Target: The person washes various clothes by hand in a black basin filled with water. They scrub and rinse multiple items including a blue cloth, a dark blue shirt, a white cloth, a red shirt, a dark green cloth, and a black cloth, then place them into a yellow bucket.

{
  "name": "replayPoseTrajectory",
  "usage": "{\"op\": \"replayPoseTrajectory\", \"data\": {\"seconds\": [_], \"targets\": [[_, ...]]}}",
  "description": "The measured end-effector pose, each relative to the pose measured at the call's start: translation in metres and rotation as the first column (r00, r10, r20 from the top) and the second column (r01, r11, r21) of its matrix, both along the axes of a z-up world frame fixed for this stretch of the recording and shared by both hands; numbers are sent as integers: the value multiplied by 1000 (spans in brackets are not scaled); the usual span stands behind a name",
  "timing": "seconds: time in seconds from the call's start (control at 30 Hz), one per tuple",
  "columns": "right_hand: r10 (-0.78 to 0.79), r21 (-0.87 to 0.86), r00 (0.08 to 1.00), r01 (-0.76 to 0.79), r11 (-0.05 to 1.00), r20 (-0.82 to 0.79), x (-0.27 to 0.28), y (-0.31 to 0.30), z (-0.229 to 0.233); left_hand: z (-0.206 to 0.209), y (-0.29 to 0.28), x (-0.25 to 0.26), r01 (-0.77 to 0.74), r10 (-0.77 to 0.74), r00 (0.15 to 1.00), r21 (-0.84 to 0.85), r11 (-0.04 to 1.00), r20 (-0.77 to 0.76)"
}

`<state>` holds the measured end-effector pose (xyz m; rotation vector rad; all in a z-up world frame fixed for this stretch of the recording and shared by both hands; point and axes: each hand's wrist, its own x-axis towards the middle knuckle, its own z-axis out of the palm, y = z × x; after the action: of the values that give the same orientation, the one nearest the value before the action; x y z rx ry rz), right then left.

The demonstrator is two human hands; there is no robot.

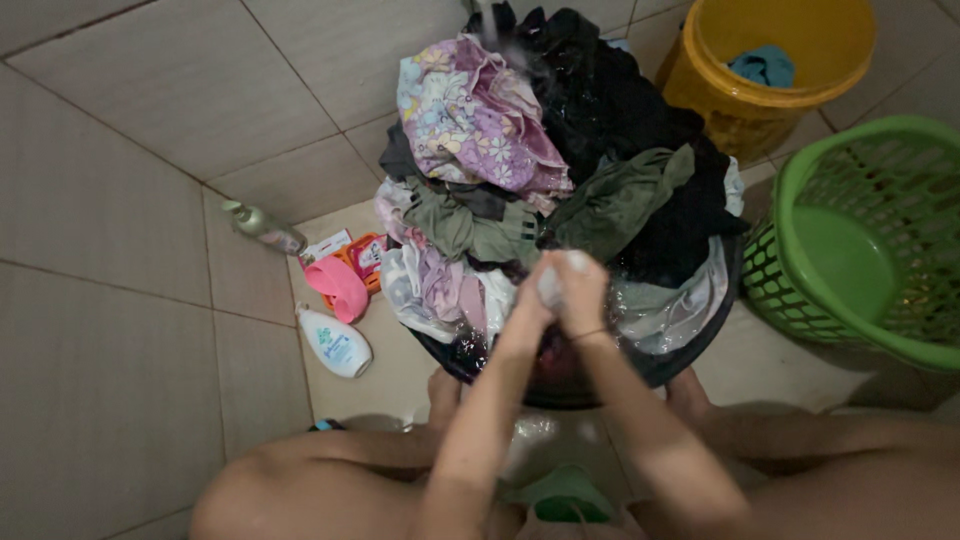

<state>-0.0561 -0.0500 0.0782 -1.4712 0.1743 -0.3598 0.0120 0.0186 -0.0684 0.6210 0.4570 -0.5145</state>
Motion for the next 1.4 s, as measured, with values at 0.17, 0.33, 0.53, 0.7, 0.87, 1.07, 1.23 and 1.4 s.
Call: {"op": "replayPoseTrajectory", "data": {"seconds": [0.17, 0.33, 0.53, 0.7, 0.87, 1.07, 1.23, 1.4], "targets": [[-237, -448, 959, 281, 849, 154, 9, 1, -14, 14, -25, -5, -9, -31, 992, 312, 950, 121], [-368, -714, 929, 241, 657, -25, 17, -57, -47, 47, 16, -13, -15, -39, 979, 266, 964, 198], [-49, -883, 904, -401, 244, -424, -23, -62, -97, -8, 49, -47, -102, -711, 700, 995, -10, 65], [-45, -944, 943, -329, 15, -329, -15, -81, -163, 1, 32, -48, -63, -732, 655, 951, -301, -188], [123, -805, 912, -403, 435, -390, 3, -91, -150, 89, 66, -11, 15, -421, 720, 595, 803, 551], [351, 396, 933, -294, 870, -77, 6, -52, -47, 48, 31, 7, -249, 248, 968, -263, 932, -36], [-138, -222, 988, 151, 963, 71, -8, 17, -14, -9, -8, -2, 0, -5, 1000, 273, 962, 19], [-345, -528, 939, 288, 799, -9, 6, -43, -32, -3, -3, -5, 43, -124, 975, 385, 922, 186]]}}
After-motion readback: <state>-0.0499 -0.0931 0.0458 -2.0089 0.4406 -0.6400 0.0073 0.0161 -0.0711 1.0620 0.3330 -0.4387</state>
